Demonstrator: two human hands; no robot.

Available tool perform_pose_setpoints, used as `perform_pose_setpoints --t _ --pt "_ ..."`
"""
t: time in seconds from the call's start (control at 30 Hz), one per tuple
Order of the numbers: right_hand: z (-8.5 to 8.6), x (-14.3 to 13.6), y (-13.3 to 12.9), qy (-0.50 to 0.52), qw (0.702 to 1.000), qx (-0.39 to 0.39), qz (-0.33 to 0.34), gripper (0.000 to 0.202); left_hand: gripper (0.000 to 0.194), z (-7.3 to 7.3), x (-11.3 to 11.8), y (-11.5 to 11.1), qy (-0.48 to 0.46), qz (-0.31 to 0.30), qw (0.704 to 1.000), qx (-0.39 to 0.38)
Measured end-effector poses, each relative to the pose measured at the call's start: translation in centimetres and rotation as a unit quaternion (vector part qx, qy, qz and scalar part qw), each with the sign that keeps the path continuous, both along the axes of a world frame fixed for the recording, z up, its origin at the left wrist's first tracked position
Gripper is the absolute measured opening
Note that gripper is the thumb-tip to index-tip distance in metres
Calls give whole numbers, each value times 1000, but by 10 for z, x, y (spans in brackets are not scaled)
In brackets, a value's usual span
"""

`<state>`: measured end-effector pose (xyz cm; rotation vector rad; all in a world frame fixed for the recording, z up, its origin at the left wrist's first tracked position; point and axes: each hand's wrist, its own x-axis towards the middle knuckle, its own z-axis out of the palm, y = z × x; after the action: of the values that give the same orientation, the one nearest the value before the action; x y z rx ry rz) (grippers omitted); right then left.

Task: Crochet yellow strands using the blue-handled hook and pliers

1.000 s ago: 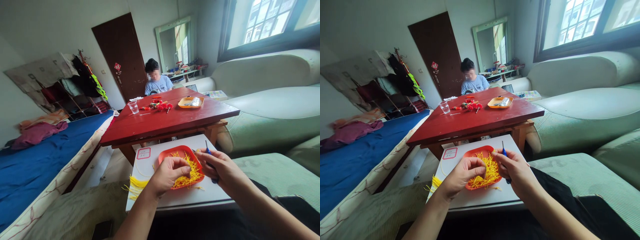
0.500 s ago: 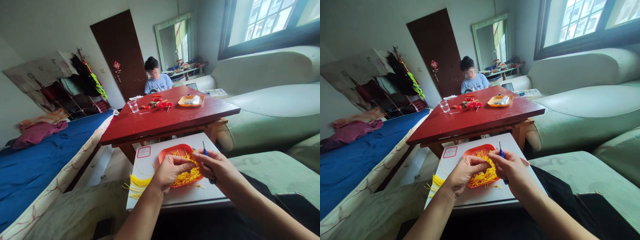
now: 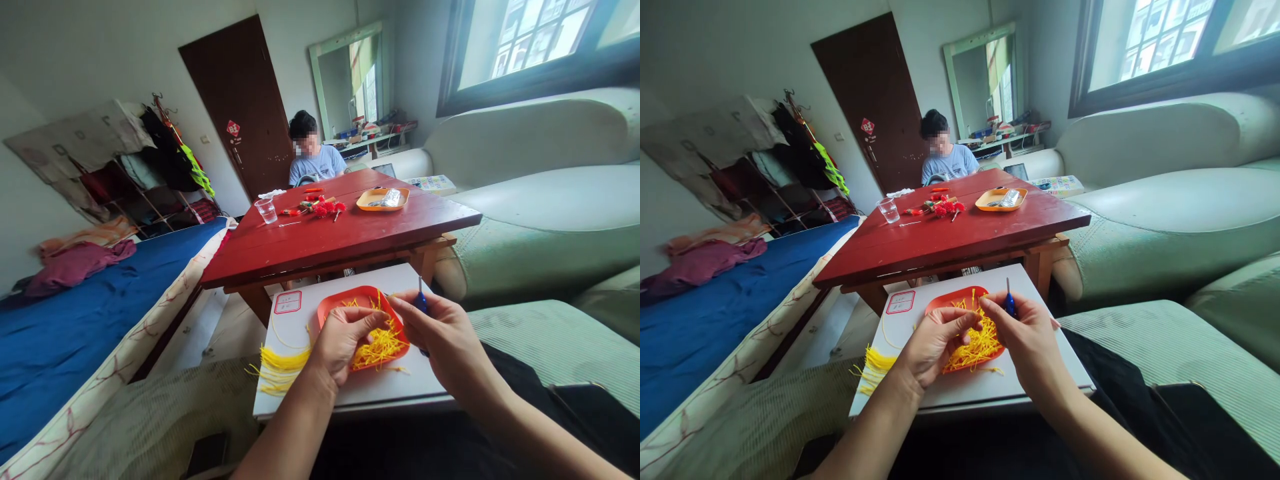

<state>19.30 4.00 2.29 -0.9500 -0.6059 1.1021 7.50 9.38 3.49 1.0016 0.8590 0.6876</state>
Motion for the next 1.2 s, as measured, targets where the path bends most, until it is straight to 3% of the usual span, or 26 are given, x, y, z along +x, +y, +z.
perform_pose_setpoints --t 0.77,1.2 --pt "4 -2 3 19 1000 -8 -8 33 31 0 6 -2 8 -17 999 35" --pt "-3 5 0 23 996 -20 80 31 24 -1 0 -4 6 -28 998 52"
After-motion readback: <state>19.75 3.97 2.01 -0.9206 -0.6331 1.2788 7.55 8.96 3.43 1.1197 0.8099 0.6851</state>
